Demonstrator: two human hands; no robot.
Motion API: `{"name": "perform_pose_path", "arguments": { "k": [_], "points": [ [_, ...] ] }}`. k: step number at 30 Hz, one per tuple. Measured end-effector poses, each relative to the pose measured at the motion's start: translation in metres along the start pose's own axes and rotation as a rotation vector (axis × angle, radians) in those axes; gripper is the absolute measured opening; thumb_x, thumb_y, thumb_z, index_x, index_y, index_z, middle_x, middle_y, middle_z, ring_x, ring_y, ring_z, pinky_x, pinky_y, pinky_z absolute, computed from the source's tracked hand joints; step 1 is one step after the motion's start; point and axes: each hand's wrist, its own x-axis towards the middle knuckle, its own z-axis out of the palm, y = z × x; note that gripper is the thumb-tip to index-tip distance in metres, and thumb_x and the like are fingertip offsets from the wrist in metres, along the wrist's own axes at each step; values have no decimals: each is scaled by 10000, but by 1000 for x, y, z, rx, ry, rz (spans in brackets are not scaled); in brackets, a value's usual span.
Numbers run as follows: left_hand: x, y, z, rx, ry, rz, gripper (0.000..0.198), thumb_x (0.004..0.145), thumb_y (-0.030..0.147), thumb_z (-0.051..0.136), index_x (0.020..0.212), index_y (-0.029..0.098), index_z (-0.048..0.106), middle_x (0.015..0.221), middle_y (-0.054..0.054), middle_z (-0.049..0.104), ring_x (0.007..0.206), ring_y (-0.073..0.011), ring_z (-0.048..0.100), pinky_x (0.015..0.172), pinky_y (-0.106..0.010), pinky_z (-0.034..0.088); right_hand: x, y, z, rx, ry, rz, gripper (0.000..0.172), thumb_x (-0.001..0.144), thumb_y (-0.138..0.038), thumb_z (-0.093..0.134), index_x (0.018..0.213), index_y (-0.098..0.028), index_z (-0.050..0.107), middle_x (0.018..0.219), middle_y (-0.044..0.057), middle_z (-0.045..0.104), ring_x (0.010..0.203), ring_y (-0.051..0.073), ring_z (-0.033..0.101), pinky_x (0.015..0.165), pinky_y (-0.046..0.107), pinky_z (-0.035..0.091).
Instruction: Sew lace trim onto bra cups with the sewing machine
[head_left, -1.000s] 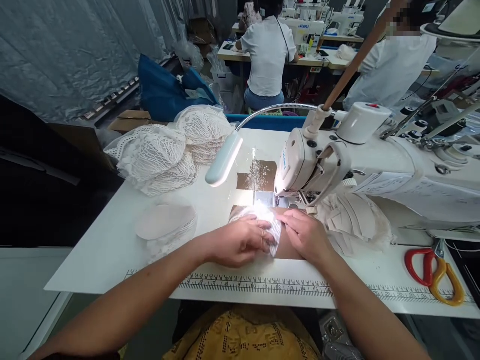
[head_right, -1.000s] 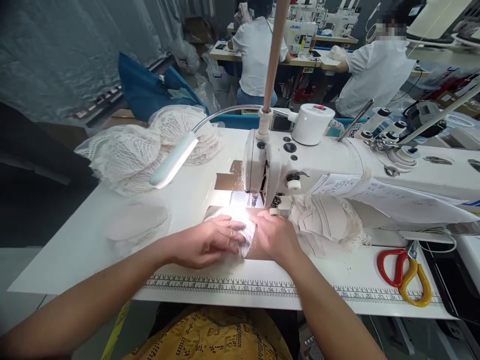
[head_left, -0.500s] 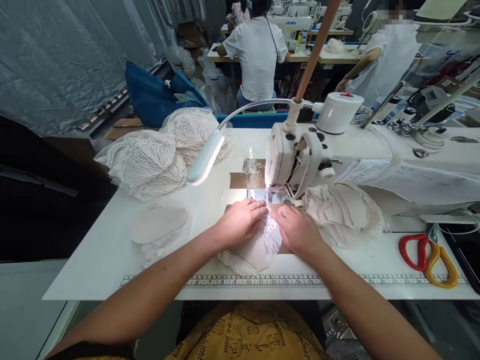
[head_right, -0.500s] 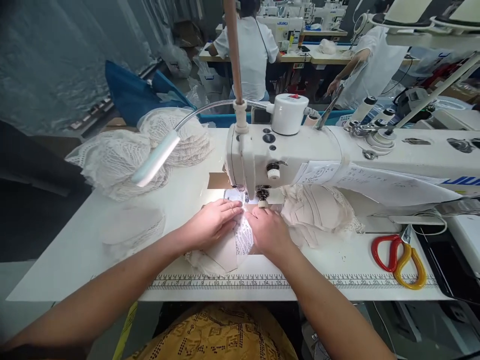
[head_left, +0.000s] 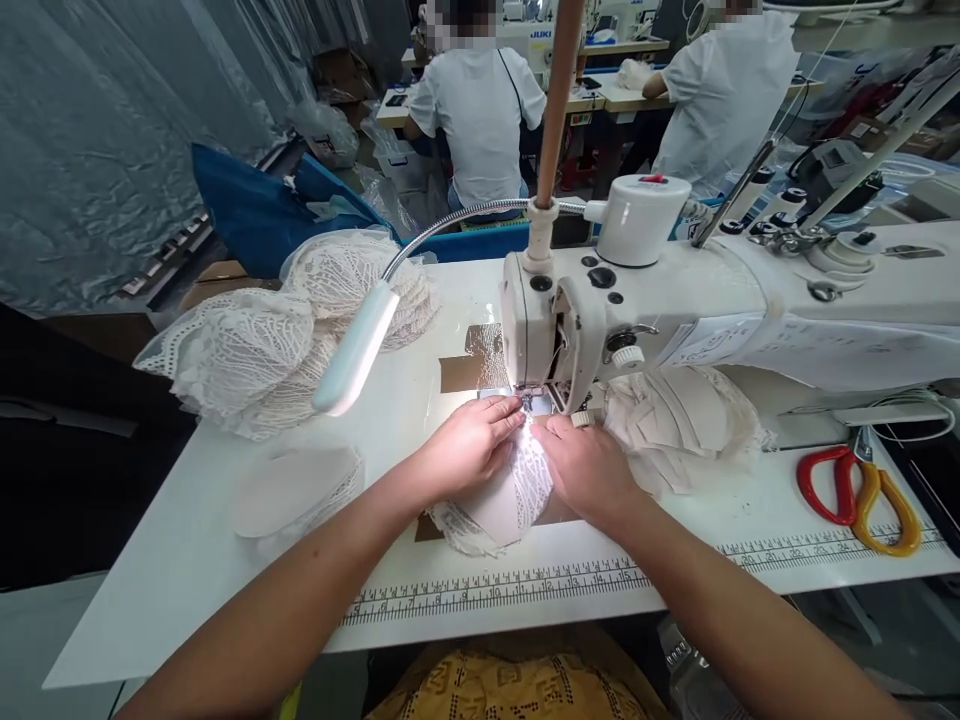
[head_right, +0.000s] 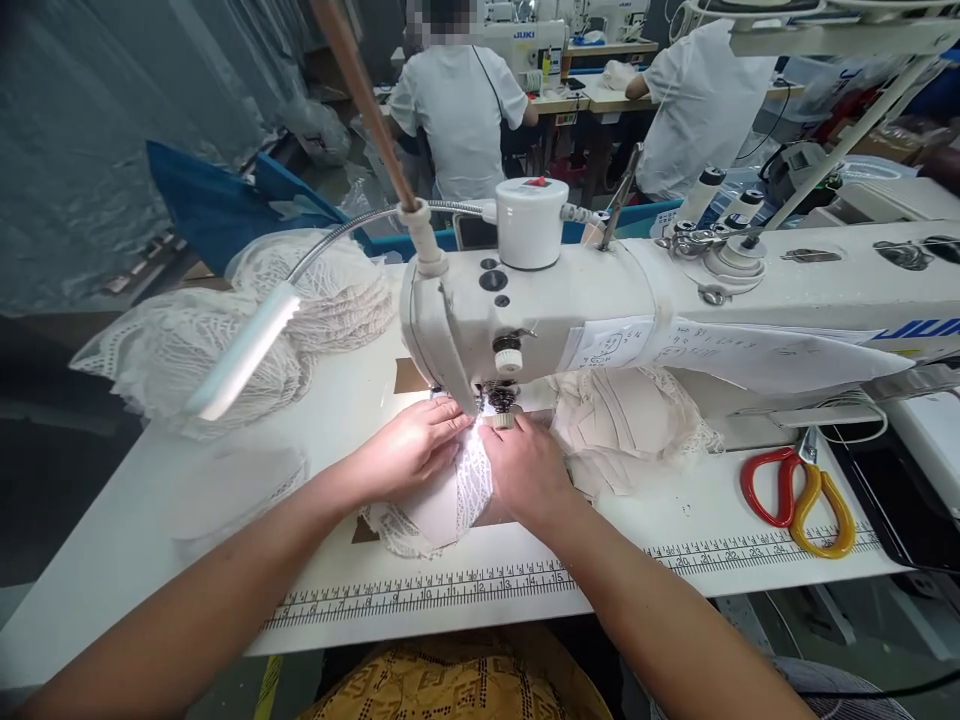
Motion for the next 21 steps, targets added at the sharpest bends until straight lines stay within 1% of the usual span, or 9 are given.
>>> {"name": "perform_pose_path", "arguments": {
  "k": [4,7,9,11,13,15,16,18,21],
  "points": [
    [1,-9,-5,20,-64,20,369,898,173,466,1239,136,601,1259,-145,600,1178,-278,534,993,-454,452,1,-2,1,-3,12,-11,278,816,-46,446,932,-179,661,712,60,603,618,167,458,522,308,251],
    [-2,-14,-9,35,-112,17,400,895,121,437,1266,162,580,1312,-127,567,1219,-276,500,1009,-469,426,-1,0,1,31,23,-46,236,801,-46,455,820,-181,648,673,37,569,578,143,419,508,292,231],
    [-7,-13,-12,35,-74,1,401,904,100,406,1257,170,583,1327,-127,552,1226,-281,487,1011,-488,414,-2,3,0,86,37,-68,240,808,-57,445,794,-181,651,662,24,557,556,131,393,508,276,239],
    [-13,-8,-14,-5,-3,-14,363,925,137,409,1238,168,590,1309,-137,552,1198,-280,500,990,-470,431,-4,7,-1,139,85,-72,273,815,-64,426,843,-178,673,673,22,572,558,130,395,525,265,264],
    [-18,1,-13,-57,36,-20,319,928,234,473,1213,156,593,1229,-145,583,1113,-268,542,930,-422,468,-5,11,-2,168,144,-58,310,797,-55,419,894,-176,688,698,29,601,579,134,420,543,262,281],
    [-21,9,-9,-58,35,-35,262,916,293,509,1090,141,634,1047,-126,632,957,-242,582,827,-379,488,-6,14,-3,178,173,-42,325,776,-49,430,905,-177,699,713,35,626,604,140,455,550,260,291],
    [-22,11,-6,-38,35,-46,228,919,290,497,989,137,650,943,-109,639,876,-228,585,773,-365,483,-6,16,-3,181,174,-37,327,772,-49,436,908,-179,704,717,36,636,615,144,473,552,259,299],
    [-22,13,0,-13,49,-71,246,933,245,446,813,139,632,800,-80,621,771,-204,566,708,-344,457,-7,17,-5,183,163,-41,329,782,-55,439,921,-179,710,719,40,653,641,153,509,568,260,324],
    [-24,10,2,-97,79,-84,230,927,219,438,787,144,604,778,-64,611,761,-188,555,711,-325,447,-9,18,-9,183,140,-51,333,815,-66,425,954,-169,709,749,49,675,658,161,531,586,271,349]
  ]
}}
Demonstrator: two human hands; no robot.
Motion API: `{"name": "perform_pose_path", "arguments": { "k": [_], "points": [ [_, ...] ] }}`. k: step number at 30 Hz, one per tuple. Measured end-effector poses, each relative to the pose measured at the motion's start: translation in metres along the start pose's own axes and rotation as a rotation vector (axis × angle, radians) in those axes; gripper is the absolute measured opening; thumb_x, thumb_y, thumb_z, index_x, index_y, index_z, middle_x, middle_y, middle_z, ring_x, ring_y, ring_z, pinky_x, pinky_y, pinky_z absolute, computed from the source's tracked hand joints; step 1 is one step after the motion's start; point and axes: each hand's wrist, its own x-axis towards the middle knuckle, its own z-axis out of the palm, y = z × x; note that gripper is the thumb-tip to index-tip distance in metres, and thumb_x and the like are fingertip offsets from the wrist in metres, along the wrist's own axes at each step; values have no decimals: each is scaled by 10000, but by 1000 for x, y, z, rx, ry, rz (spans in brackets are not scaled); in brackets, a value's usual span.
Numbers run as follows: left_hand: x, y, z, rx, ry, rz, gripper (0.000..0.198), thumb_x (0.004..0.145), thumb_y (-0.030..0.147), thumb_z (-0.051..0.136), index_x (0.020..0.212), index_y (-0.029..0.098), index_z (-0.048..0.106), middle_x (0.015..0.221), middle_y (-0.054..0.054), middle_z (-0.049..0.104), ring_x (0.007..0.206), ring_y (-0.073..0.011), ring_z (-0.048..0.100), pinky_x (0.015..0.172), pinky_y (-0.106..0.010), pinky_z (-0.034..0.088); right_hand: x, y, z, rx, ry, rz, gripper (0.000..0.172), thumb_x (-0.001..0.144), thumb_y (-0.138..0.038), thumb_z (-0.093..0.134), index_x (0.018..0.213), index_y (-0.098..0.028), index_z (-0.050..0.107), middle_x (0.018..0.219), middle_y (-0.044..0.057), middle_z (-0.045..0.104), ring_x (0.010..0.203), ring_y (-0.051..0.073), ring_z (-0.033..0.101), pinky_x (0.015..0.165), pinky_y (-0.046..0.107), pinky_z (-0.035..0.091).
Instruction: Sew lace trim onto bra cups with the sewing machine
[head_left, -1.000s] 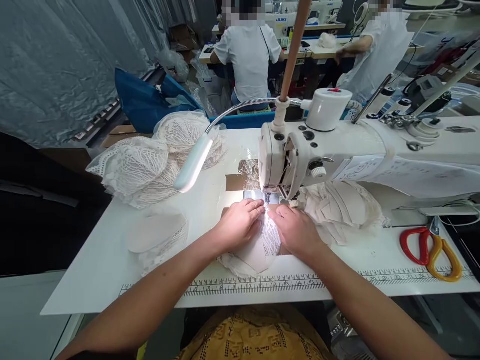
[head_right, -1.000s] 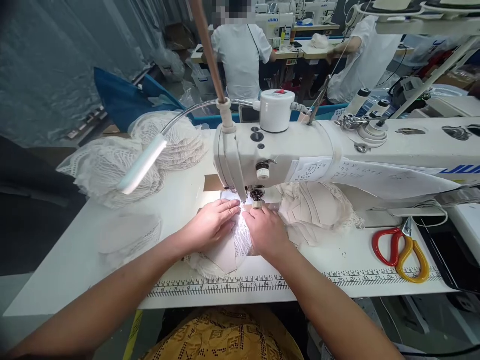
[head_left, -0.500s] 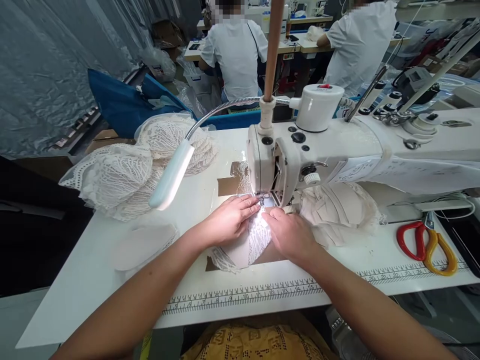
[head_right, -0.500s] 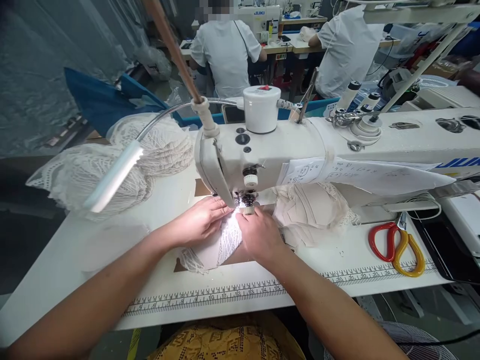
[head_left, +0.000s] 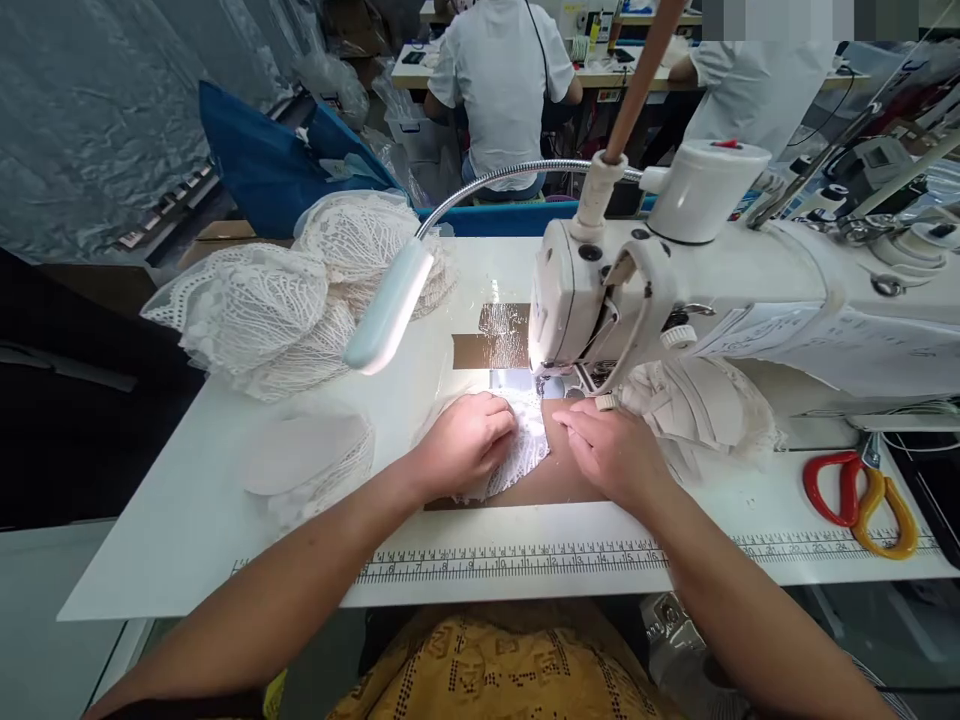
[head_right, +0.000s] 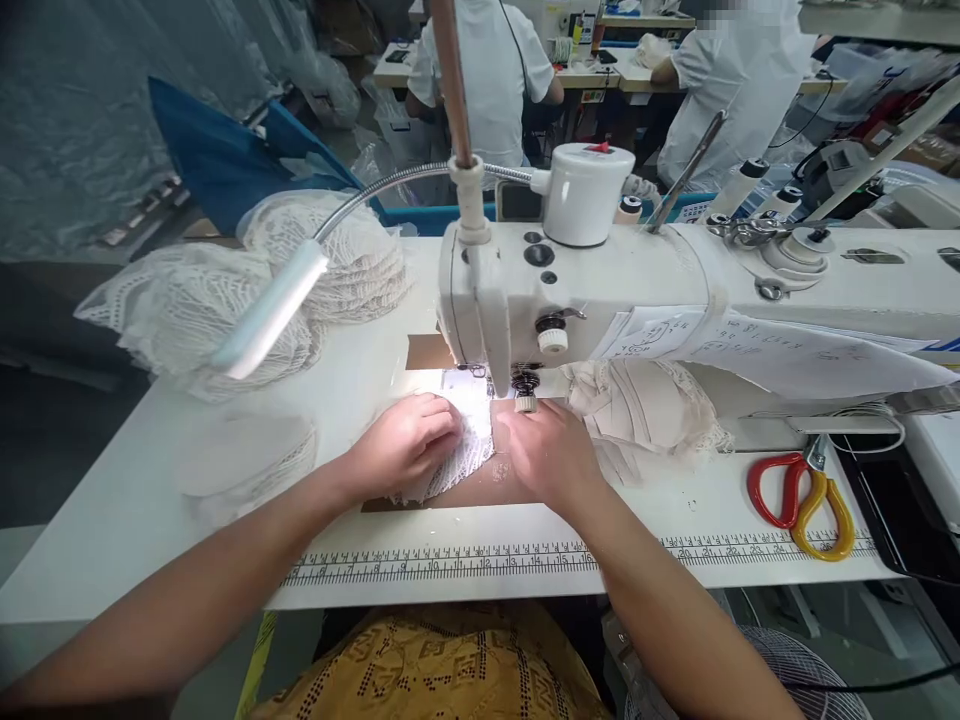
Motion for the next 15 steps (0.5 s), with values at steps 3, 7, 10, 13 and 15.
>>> {"name": "perform_pose_path", "arguments": {
  "k": [3,7,10,13,15],
  "points": [
    [-3,-4,-4,-114,11,-30,208,929,230,434,813,151,587,794,-53,608,767,-176,551,725,-314,453,0,-3,-6,46,-42,-34,321,834,-68,421,974,-165,693,818,53,682,689,156,540,618,277,366],
    [-6,-5,-8,-173,18,-45,207,935,238,412,830,157,571,823,-51,610,787,-176,553,735,-315,461,-3,-10,-12,36,-221,-158,300,829,-51,445,971,-195,667,792,30,625,729,160,494,640,279,339],
    [-8,-5,-5,-111,2,84,177,911,200,446,979,162,605,977,-78,632,909,-205,561,811,-351,448,-10,-16,-12,-85,-334,-188,285,796,-27,478,934,-197,660,777,28,582,705,167,427,610,286,290],
    [-9,-4,-1,44,-38,199,278,902,145,449,1107,207,627,989,-75,635,884,-210,545,807,-373,413,-19,-21,-11,-135,-356,-159,344,768,8,474,991,-184,652,837,38,592,733,174,417,641,295,298],
    [-10,-3,1,131,-65,234,305,916,153,447,1145,236,631,888,-61,621,794,-193,519,776,-368,392,-24,-23,-10,-138,-349,-131,383,759,25,457,1024,-175,646,863,44,598,762,182,424,662,301,309]
  ]
}}
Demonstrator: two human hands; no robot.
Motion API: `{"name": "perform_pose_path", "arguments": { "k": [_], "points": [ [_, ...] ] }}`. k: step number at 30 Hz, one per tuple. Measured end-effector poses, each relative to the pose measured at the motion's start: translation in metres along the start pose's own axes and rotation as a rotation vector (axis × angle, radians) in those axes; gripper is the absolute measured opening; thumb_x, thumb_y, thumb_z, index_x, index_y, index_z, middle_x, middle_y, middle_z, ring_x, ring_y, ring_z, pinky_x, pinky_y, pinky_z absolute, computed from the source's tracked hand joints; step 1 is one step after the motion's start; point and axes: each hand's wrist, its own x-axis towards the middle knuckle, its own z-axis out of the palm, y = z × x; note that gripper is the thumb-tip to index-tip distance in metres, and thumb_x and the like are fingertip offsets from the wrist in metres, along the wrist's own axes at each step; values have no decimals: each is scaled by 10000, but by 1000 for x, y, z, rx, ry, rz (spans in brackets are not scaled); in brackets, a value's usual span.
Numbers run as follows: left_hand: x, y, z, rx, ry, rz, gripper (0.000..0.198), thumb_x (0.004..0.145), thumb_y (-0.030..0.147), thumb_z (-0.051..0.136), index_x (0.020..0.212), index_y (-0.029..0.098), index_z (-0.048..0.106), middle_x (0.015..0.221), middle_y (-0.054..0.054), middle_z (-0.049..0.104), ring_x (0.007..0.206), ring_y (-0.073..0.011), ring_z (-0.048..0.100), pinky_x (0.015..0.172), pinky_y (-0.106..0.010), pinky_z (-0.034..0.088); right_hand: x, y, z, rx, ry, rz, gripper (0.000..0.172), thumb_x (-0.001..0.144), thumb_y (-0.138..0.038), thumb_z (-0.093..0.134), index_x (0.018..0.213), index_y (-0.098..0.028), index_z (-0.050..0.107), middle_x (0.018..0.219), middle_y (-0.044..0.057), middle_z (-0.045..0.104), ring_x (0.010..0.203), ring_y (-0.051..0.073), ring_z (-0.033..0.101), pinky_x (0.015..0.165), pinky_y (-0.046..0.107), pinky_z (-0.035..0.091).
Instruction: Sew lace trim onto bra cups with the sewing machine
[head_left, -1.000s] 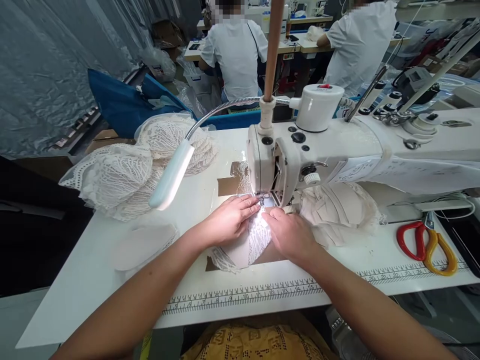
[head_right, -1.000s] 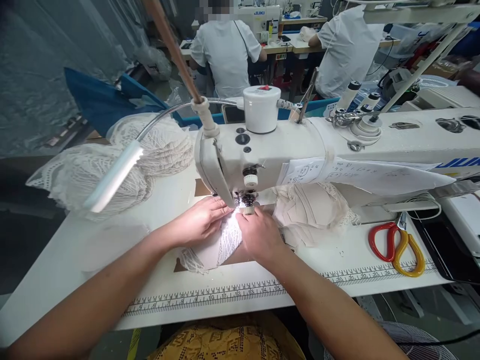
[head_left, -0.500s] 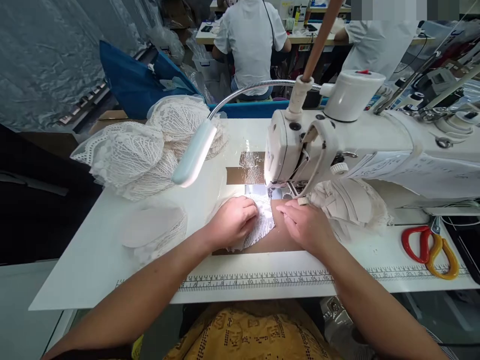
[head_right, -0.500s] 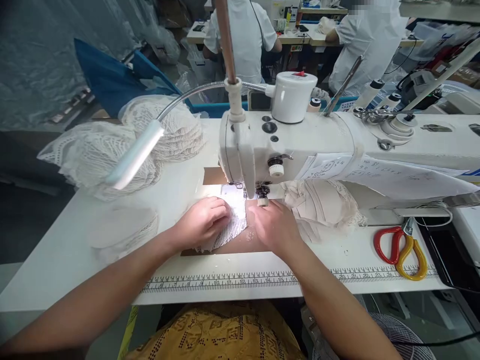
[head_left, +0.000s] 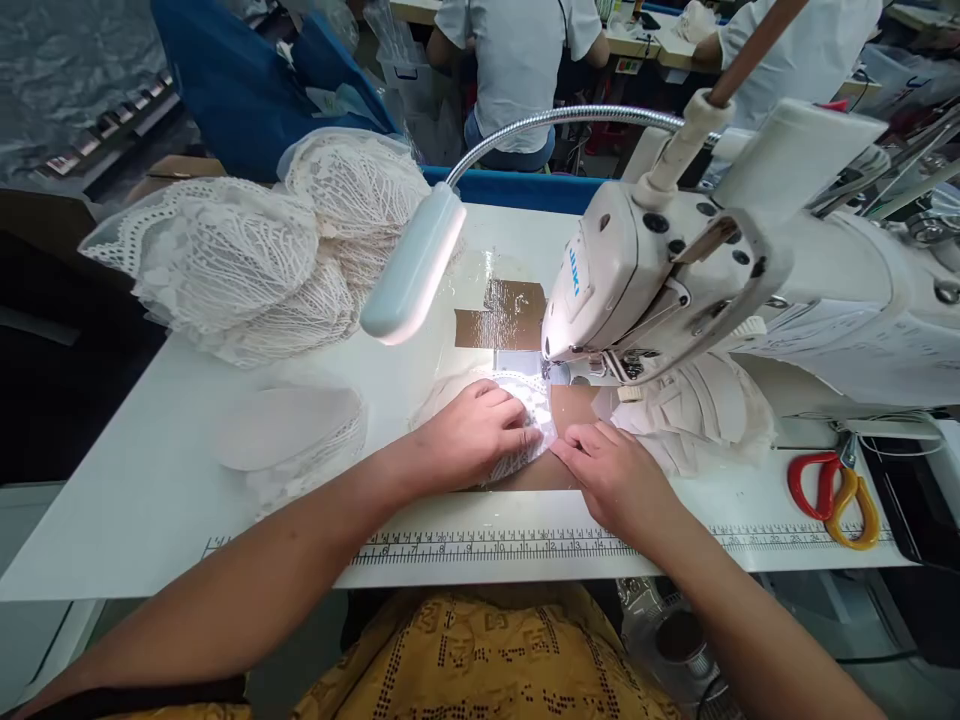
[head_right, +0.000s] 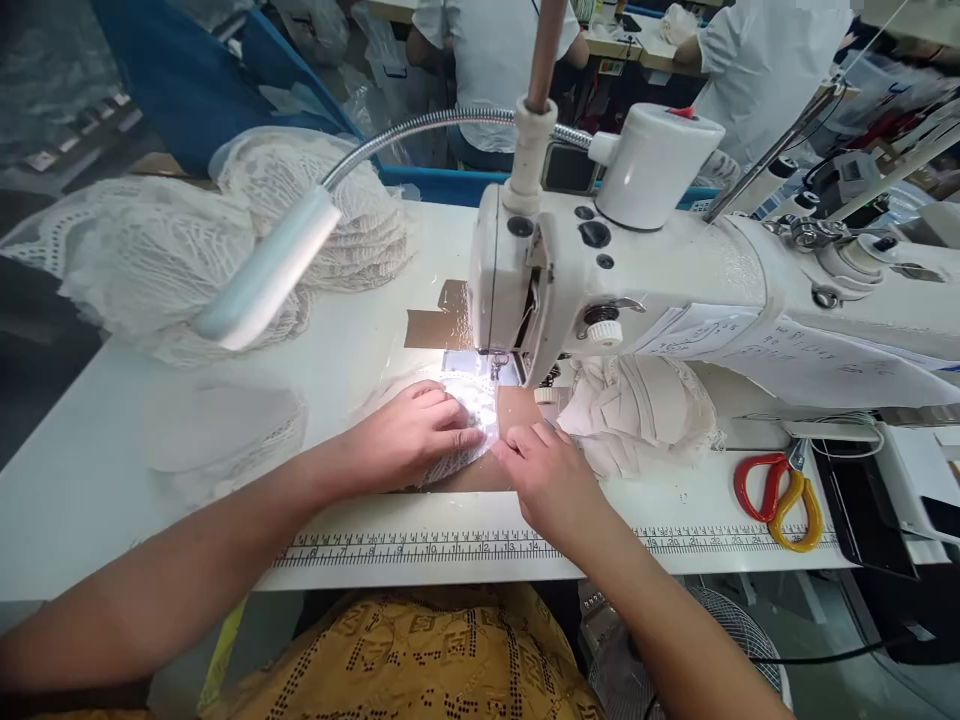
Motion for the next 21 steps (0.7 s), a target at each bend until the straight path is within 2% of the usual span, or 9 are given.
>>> {"name": "perform_pose_path", "arguments": {
  "k": [5,11,15,18,21],
  "points": [
    [1,4,0,56,4,30,332,962,181,390,1194,238,620,789,-56,577,715,-178,472,788,-379,368,-6,-1,8,12,65,18,459,732,52,431,1082,-169,630,908,53,612,781,190,438,670,308,325],
    [3,9,0,105,-3,9,329,954,157,399,1188,214,623,756,-51,555,696,-176,453,788,-396,357,-6,0,11,10,124,14,465,730,52,426,1079,-175,634,903,56,631,773,194,454,667,309,340],
    [4,10,1,146,-42,12,324,955,159,406,1196,208,616,765,-54,553,704,-178,448,797,-410,363,-8,3,8,41,122,17,437,742,41,426,1053,-177,641,906,52,644,750,188,468,692,309,373],
    [4,10,2,135,-22,10,314,951,162,428,1199,211,613,776,-58,561,724,-183,469,810,-419,372,-9,6,8,101,143,29,432,766,26,420,1090,-170,626,959,54,656,790,184,499,765,312,408],
    [4,9,3,89,13,14,313,951,157,438,1211,204,606,906,-98,605,856,-223,521,834,-430,392,-7,6,9,109,135,42,468,781,18,409,1167,-167,596,999,62,656,829,192,511,725,307,407]
  ]
}}
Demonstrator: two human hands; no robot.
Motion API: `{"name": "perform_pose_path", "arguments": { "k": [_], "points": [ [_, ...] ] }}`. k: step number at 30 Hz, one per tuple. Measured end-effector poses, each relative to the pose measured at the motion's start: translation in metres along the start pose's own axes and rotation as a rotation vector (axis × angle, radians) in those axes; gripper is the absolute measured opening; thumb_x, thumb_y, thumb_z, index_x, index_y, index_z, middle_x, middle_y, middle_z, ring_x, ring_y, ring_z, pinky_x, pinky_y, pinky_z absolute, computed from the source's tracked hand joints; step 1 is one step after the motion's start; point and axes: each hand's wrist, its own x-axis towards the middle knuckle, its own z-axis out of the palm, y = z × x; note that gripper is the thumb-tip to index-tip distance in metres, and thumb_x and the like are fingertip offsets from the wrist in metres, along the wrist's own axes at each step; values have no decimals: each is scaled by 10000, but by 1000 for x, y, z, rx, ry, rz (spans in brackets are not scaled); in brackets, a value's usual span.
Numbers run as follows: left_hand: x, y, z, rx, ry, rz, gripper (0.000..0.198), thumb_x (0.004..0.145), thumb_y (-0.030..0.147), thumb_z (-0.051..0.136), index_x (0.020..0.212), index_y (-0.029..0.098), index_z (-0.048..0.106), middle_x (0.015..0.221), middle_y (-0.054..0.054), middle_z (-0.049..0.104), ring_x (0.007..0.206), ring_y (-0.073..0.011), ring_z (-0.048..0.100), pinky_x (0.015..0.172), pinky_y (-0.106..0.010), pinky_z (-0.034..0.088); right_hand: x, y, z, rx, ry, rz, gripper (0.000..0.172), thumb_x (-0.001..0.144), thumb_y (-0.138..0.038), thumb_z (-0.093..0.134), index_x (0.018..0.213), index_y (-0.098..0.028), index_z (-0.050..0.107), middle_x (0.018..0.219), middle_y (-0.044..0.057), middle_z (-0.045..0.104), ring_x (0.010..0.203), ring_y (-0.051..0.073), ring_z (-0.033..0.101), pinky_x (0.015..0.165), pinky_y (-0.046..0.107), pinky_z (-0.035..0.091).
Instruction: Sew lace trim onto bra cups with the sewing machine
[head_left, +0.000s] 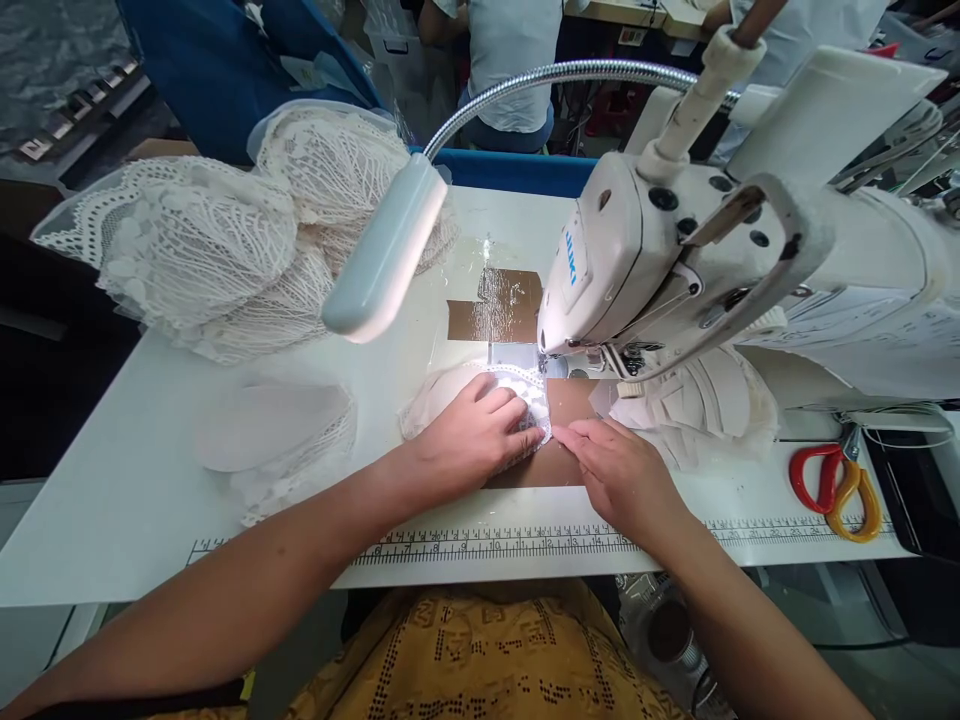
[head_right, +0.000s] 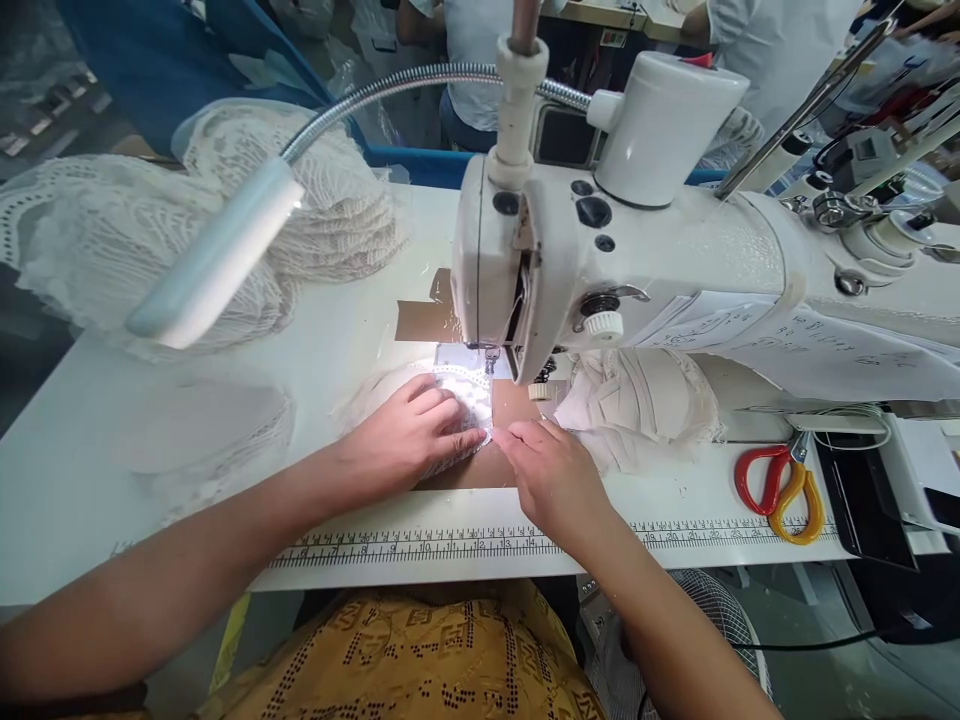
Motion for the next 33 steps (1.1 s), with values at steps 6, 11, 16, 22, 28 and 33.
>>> {"name": "perform_pose_path", "arguments": {
  "k": [6,11,16,22,28,33],
  "points": [
    [1,-2,3,-109,22,38,311,975,160,379,1195,138,598,1203,-143,597,1024,-240,540,823,-371,467,7,-6,1,-97,-62,-18,454,741,51,420,1076,-160,643,856,52,625,726,183,445,624,299,329],
    [0,-3,6,-30,44,-8,365,943,146,379,1249,82,567,1263,-156,588,893,-233,568,749,-370,497,6,-8,2,-110,-36,-1,440,731,56,420,1046,-154,646,838,46,602,730,178,419,612,292,295],
    [-1,-1,10,13,37,-39,414,855,83,421,1231,19,582,1308,-183,567,872,-236,575,734,-365,506,5,-8,5,-97,1,-5,428,747,51,412,1042,-156,643,822,44,595,715,172,401,610,287,273],
    [3,0,9,-7,46,-60,393,849,83,431,1195,30,611,1280,-184,590,870,-239,593,719,-370,513,7,-9,4,-87,-5,14,373,735,43,418,943,-157,654,794,44,579,702,172,382,612,289,268],
    [7,-13,5,-42,19,-48,415,830,84,463,1219,60,607,1294,-170,586,904,-244,586,758,-381,510,17,-5,-2,-77,-66,9,372,695,37,437,924,-157,656,791,44,573,709,173,385,593,287,259],
    [15,-33,3,-1,-88,-31,488,780,111,511,1260,65,588,1353,-143,549,939,-257,566,812,-396,493,35,1,-8,-79,-134,19,351,722,-1,465,969,-160,657,808,46,578,716,170,411,582,290,256]
  ]
}}
